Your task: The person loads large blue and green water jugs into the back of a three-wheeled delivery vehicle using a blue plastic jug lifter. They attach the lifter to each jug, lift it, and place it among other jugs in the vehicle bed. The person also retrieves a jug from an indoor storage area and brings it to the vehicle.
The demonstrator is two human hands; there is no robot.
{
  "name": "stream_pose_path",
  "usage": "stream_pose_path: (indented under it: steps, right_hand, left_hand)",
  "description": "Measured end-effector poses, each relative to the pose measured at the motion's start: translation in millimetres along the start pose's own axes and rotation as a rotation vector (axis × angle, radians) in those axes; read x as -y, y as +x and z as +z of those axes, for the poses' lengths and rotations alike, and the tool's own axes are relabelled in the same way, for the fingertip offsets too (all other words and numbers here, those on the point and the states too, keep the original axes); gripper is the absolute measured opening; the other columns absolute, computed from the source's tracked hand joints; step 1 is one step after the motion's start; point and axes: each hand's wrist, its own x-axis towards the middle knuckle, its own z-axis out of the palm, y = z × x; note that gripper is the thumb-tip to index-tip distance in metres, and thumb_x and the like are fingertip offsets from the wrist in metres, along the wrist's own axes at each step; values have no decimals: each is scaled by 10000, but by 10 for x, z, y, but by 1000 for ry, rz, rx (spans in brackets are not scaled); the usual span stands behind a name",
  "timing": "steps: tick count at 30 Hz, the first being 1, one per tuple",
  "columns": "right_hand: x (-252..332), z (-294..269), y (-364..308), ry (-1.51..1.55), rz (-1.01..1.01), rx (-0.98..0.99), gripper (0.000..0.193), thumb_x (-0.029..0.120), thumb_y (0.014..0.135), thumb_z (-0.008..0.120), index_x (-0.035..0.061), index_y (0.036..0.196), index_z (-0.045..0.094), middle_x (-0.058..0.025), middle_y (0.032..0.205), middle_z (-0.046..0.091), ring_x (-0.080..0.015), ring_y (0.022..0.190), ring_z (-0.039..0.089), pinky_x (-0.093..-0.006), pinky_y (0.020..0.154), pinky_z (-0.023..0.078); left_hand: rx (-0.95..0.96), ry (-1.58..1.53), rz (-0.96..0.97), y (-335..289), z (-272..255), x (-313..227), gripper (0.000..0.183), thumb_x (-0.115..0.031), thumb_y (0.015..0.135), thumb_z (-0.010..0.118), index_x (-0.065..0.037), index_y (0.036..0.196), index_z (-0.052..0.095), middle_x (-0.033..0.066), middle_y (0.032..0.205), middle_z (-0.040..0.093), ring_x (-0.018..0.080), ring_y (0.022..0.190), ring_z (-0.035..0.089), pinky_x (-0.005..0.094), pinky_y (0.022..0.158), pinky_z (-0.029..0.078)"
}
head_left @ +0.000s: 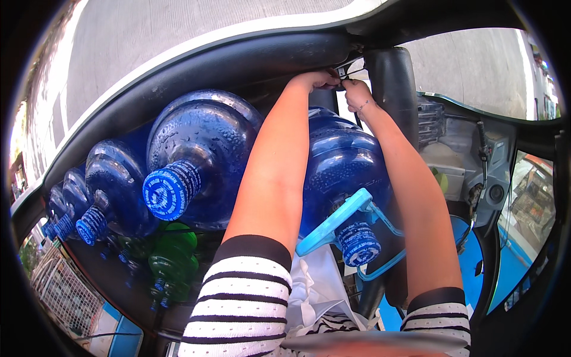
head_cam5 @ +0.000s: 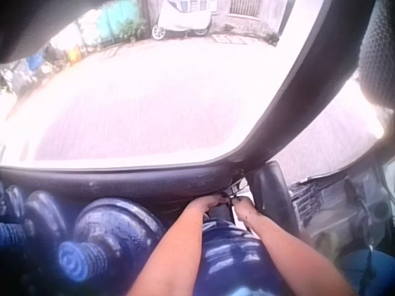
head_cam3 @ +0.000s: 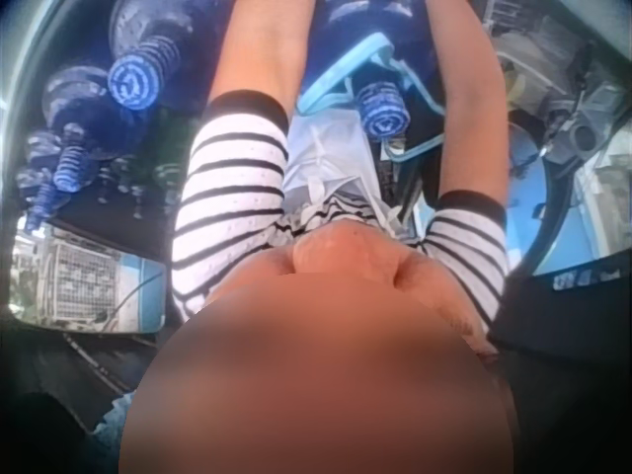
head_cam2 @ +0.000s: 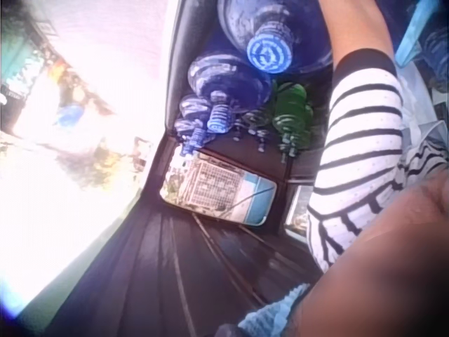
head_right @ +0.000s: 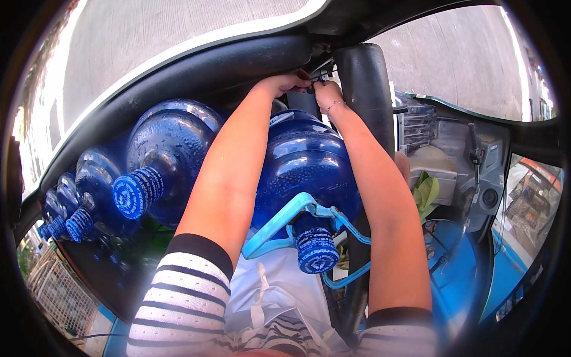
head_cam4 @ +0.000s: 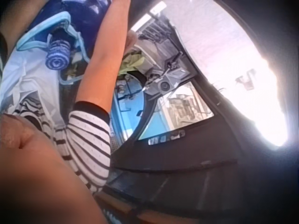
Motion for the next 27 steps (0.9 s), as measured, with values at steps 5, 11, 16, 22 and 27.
stream_pose_path:
  steps: [5,11,16,22,27]
  right_hand:
    - [18,7,-19,-17,6,9,300,266,895,490,-18,922,582,-16,553,433,-122,374,366,-288,322,257]
    - [37,13,-17,-42,2,10,301,267,887,481,-12,931,587,-17,571,440,-122,392,375,-287,334,271]
    - [88,8,-58,73,62,35,234,251,878,472,34,900,557,-6,555,405,-111,375,327,-281,333,232]
    - [136,2,-120,134,78,78,168,240,859,463,80,881,510,-6,558,403,-107,366,299,-281,333,202]
    - [104,5,-77,100,70,50,185,248,854,468,74,899,513,-13,573,410,-110,393,323,-293,347,217]
  left_hand:
    - [38,2,38,-65,26,-39,309,-72,824,697,-39,1104,570,67,988,613,143,888,611,249,806,516]
    - [75,22,-88,-97,42,-36,318,-116,853,679,-19,1121,537,71,1048,594,157,911,631,281,852,544]
    - [50,36,-81,-84,53,-84,331,-133,837,689,-28,1107,529,72,990,616,130,821,640,235,784,553]
    - [107,5,-84,-96,42,-105,295,-97,798,684,-37,1049,541,63,913,629,123,757,635,223,699,553]
    - [44,187,-4,-44,75,-66,296,-120,797,692,-26,1036,545,67,879,630,130,739,632,229,651,532]
